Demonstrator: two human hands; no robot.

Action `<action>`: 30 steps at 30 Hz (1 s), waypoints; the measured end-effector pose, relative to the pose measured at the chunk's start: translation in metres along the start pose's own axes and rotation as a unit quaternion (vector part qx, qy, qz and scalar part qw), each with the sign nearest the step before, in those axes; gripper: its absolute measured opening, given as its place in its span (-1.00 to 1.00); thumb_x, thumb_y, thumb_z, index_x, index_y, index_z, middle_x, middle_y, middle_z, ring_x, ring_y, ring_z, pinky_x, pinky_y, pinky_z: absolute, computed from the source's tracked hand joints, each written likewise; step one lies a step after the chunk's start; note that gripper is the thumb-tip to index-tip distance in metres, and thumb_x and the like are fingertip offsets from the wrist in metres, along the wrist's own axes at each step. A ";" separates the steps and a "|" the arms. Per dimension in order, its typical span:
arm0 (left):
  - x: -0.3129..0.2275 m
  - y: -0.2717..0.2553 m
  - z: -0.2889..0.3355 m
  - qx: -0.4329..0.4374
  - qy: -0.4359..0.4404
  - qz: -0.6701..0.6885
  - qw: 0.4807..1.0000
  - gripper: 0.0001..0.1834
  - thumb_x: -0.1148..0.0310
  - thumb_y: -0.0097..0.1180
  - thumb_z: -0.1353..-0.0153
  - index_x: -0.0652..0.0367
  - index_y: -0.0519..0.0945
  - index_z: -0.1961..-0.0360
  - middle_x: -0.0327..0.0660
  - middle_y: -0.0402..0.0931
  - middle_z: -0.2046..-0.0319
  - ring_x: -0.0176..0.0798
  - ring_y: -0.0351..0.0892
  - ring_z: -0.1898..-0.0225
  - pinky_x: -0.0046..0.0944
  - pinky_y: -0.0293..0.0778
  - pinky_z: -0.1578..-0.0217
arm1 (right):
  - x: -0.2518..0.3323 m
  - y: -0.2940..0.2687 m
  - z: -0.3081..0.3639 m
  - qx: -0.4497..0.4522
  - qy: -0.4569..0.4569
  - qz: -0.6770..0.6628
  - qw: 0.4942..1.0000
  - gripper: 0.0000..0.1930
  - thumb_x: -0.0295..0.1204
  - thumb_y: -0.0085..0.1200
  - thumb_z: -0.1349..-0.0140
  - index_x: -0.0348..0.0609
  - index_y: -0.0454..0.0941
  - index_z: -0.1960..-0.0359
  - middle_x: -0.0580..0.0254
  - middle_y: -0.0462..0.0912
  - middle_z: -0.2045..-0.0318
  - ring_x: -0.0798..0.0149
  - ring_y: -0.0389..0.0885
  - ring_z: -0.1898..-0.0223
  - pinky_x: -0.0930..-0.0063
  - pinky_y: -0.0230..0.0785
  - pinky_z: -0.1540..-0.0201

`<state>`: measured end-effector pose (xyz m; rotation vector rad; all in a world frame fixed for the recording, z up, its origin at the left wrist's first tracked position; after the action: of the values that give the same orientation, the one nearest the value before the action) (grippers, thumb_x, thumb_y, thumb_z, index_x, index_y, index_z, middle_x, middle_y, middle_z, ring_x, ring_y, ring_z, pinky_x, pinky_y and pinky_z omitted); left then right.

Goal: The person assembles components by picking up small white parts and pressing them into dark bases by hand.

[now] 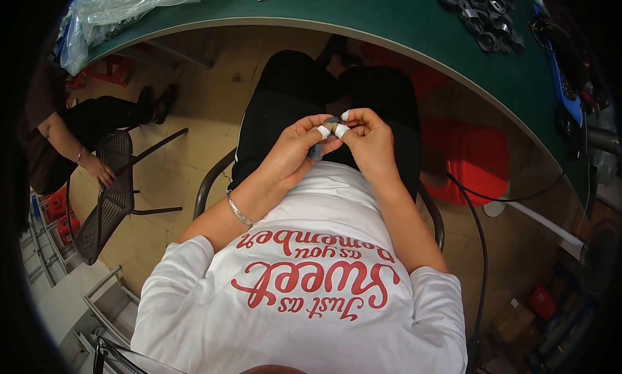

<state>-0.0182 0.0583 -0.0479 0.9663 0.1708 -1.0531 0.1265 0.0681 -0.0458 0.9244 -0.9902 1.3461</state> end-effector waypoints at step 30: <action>0.049 0.035 0.035 0.018 0.024 -0.076 0.997 -0.75 0.53 -0.12 -0.31 0.39 0.43 0.03 -0.10 0.54 0.21 -0.34 0.60 0.25 -0.39 0.60 0.15 | 0.010 -0.053 0.066 0.103 -0.072 0.110 0.986 -0.80 -0.66 0.11 -0.10 -0.28 0.55 0.20 0.35 0.49 0.36 0.55 0.42 0.39 0.68 0.33 0.31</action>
<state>0.0248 0.0051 -0.0330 1.0250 0.2687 -1.1751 0.1774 0.0075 -0.0133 1.1041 -1.1026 1.6092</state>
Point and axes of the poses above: each hand's wrist, its own z-axis away from the middle knuckle, its own y-axis out of the palm, x = y × z, the point moved 3 cm from there along -z, towards the middle knuckle
